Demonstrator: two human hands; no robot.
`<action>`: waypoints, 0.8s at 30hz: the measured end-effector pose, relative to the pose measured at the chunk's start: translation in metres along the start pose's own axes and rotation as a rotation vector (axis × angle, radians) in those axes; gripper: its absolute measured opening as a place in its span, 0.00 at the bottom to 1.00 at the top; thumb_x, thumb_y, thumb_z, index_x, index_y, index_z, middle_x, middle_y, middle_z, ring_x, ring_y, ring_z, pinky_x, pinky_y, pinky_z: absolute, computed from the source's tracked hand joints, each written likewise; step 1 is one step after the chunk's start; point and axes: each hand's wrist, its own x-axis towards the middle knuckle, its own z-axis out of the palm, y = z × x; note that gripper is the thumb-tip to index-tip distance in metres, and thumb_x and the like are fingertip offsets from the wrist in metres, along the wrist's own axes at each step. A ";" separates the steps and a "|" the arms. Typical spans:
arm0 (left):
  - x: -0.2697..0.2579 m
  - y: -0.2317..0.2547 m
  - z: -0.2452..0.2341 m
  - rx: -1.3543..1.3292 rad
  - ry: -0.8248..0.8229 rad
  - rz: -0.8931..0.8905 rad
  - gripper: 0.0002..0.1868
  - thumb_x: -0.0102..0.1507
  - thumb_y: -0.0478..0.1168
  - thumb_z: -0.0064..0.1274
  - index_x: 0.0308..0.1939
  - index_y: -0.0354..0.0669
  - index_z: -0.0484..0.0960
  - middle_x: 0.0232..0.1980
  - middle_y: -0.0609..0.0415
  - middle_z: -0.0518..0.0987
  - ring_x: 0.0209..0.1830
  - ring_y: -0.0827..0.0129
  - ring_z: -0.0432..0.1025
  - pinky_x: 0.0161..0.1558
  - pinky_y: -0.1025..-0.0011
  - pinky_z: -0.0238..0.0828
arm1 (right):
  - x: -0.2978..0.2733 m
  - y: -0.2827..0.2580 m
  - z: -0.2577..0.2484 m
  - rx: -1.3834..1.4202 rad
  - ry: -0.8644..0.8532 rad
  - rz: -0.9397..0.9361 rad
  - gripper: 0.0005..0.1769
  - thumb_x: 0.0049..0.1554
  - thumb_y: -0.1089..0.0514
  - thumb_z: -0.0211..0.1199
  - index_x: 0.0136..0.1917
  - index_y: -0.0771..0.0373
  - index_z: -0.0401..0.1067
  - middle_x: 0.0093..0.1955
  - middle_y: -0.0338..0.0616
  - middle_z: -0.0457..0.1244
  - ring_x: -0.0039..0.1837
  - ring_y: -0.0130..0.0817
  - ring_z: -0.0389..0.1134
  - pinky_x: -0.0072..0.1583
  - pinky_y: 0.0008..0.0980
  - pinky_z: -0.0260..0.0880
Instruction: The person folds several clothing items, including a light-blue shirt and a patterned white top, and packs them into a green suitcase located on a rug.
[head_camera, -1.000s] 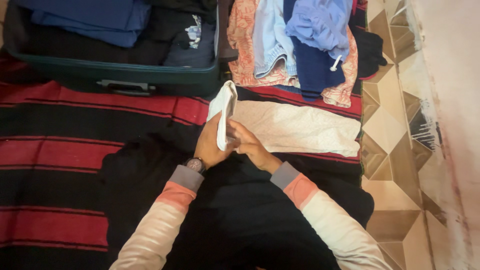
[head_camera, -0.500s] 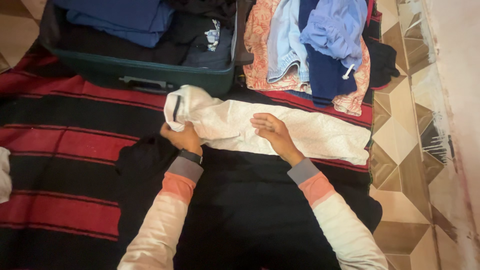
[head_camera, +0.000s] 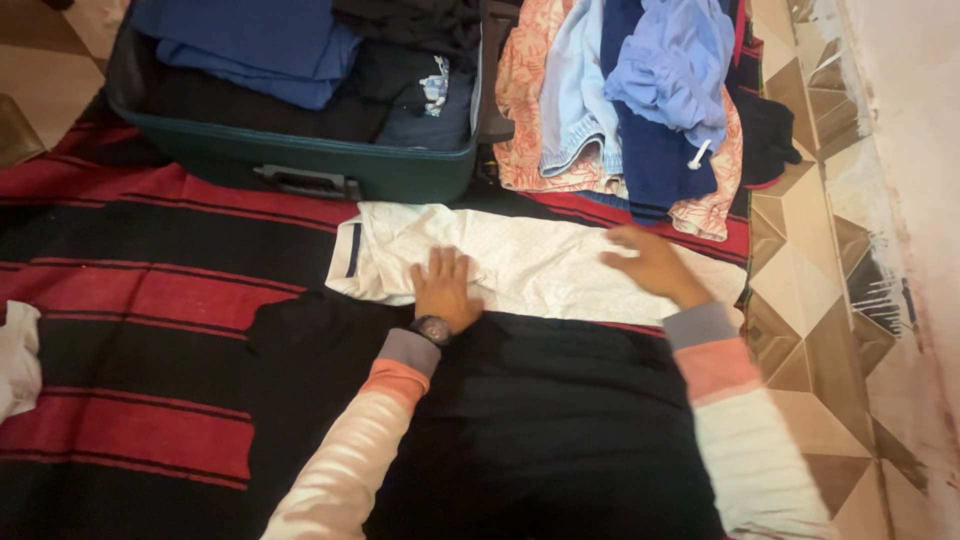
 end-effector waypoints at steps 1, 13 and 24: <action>0.000 0.005 -0.001 0.033 -0.110 -0.010 0.50 0.50 0.55 0.66 0.71 0.43 0.63 0.78 0.39 0.56 0.80 0.43 0.45 0.69 0.29 0.40 | -0.001 0.027 -0.016 -0.009 0.008 0.042 0.28 0.55 0.49 0.71 0.63 0.65 0.73 0.60 0.46 0.68 0.64 0.35 0.68 0.61 0.37 0.70; 0.007 0.014 -0.030 -0.035 -0.389 -0.072 0.66 0.42 0.53 0.75 0.78 0.51 0.51 0.82 0.44 0.45 0.83 0.45 0.34 0.71 0.29 0.28 | -0.077 0.143 -0.073 0.494 0.411 1.237 0.20 0.54 0.43 0.66 0.54 0.54 0.69 0.50 0.49 0.65 0.46 0.47 0.65 0.45 0.51 0.68; 0.004 0.001 0.000 -0.046 -0.126 0.008 0.42 0.50 0.35 0.61 0.70 0.46 0.66 0.78 0.44 0.59 0.80 0.45 0.47 0.68 0.28 0.39 | -0.081 0.138 -0.066 0.425 0.286 1.056 0.19 0.51 0.48 0.75 0.50 0.60 0.75 0.40 0.47 0.64 0.38 0.42 0.61 0.38 0.45 0.61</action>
